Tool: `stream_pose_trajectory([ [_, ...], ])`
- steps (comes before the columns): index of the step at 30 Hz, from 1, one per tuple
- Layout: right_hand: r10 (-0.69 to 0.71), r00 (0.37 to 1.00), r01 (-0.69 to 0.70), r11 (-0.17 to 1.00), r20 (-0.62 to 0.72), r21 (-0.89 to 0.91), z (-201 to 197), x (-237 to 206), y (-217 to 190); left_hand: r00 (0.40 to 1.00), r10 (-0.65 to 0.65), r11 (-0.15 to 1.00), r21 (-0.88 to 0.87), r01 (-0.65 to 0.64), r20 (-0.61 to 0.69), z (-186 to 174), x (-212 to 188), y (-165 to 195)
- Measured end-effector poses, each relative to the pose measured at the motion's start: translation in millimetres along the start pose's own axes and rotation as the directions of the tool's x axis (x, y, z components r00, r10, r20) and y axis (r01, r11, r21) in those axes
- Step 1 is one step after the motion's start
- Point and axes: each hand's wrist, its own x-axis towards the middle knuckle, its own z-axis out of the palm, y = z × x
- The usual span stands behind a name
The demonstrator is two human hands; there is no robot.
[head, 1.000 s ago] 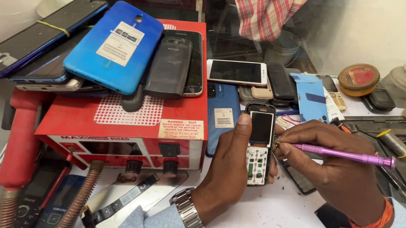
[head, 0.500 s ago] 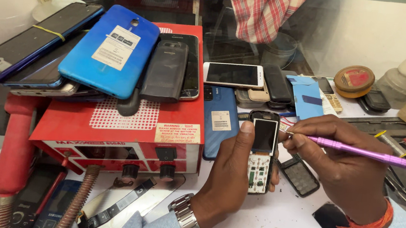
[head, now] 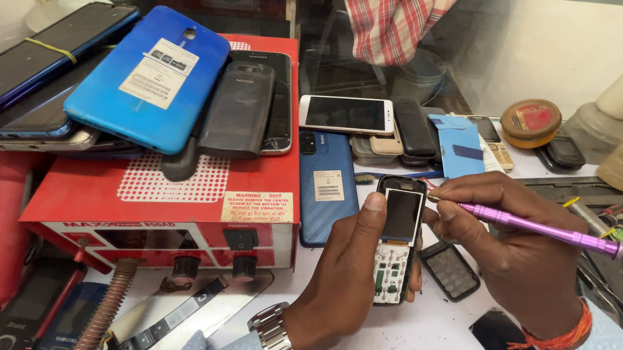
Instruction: The person removes the back cover of a mobile phone, then uses a screwdriver to adjust components on the motherboard. They then use a multimeter to test electrical connections on the circuit board.
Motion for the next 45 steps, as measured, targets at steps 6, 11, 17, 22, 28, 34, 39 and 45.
stream_pose_trajectory([
  [6, 0.101, 0.995, -0.101, 0.994, 0.0, 0.04, 0, 0, -2, 1.0, -0.028, 0.999, 0.02, 0.028, -0.007, 0, -1, 1],
  [11, 0.109, 0.994, -0.109, 0.993, 0.011, 0.042, -1, 1, 0, 0.997, -0.072, 0.997, 0.037, 0.073, -0.031, 1, -1, 2],
  [17, 0.066, 0.997, -0.064, 0.996, -0.032, 0.065, -1, -1, 0, 0.999, -0.051, 0.999, 0.016, 0.051, -0.008, 2, -3, 6],
  [22, 0.028, 0.998, -0.026, 0.999, -0.051, 0.028, -2, 0, -1, 0.996, -0.09, 0.996, 0.023, 0.09, 0.005, 4, -4, 9],
  [28, -0.186, 0.982, 0.179, 0.974, -0.039, -0.135, -4, -1, -4, 0.996, -0.083, 0.996, 0.038, 0.081, 0.042, 4, -4, 6],
  [34, -0.213, 0.977, 0.208, 0.962, -0.009, -0.175, -5, 0, -7, 0.992, -0.124, 0.988, 0.093, 0.121, 0.025, 3, -4, 1],
  [39, -0.21, 0.978, 0.21, 0.962, 0.023, -0.176, -5, 2, -10, 0.993, -0.11, 0.99, 0.094, 0.106, 0.046, 4, -5, 3],
  [45, -0.193, 0.981, 0.196, 0.961, 0.032, -0.198, -5, 3, -11, 0.993, -0.111, 0.989, 0.098, 0.107, 0.04, 4, -4, 4],
])
